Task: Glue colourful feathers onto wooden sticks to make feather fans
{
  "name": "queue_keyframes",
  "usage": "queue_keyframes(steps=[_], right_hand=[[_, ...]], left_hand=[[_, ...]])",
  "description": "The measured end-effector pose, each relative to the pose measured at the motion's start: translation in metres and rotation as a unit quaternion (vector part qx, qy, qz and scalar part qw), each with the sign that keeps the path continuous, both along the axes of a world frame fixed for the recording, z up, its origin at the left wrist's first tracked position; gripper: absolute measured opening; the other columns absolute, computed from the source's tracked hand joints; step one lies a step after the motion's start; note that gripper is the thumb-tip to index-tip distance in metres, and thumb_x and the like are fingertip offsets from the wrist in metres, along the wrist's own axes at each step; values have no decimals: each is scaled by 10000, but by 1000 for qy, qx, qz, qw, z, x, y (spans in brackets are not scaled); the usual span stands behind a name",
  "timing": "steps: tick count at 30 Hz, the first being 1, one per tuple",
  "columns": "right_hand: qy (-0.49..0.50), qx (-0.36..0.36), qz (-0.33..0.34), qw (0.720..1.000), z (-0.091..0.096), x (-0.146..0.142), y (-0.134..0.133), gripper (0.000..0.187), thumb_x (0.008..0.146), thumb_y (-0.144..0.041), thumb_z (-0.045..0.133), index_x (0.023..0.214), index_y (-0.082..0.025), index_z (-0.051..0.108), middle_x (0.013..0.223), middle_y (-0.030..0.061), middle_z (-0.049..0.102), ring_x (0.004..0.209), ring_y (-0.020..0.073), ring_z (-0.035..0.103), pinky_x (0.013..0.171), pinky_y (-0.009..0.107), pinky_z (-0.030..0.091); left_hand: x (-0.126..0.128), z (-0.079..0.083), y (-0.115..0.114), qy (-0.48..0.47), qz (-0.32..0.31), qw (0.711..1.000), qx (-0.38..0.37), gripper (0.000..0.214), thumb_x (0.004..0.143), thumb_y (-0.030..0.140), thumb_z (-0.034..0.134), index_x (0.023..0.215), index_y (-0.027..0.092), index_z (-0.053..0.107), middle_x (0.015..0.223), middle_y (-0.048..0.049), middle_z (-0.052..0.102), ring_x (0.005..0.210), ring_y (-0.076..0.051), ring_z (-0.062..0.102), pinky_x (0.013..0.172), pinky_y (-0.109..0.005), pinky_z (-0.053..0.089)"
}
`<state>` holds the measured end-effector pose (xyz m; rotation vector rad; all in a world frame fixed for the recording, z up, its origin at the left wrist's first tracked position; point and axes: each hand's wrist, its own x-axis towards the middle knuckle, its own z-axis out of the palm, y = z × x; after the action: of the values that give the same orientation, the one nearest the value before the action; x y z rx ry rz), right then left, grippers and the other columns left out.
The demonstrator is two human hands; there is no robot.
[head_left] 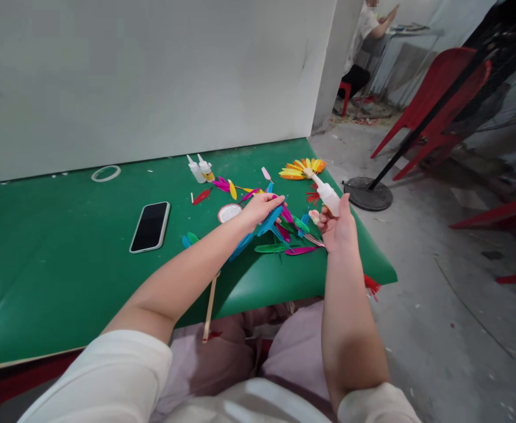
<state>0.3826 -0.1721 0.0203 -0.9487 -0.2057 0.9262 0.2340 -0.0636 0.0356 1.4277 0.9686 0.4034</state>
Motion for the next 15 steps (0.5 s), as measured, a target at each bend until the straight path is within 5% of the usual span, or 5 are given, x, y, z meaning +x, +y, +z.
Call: queue_keyframes(steps=[8, 15], right_hand=[[-11, -5, 19, 1000, 0, -6, 2, 354, 607, -418, 734, 834, -185, 594, 696, -16, 653, 530, 64, 574, 388, 139, 418], [13, 45, 91, 995, -3, -14, 6, 433, 674, -481, 668, 990, -203, 565, 821, 32, 715, 836, 142, 662, 712, 257, 538]], left_hand=[[1, 9, -11, -23, -33, 997, -69, 285, 878, 408, 466, 860, 172, 623, 594, -6, 614, 427, -86, 548, 400, -198, 406], [3, 10, -22, -19, -67, 995, -76, 275, 876, 395, 481, 827, 164, 623, 447, 27, 520, 339, -66, 442, 373, -200, 356]])
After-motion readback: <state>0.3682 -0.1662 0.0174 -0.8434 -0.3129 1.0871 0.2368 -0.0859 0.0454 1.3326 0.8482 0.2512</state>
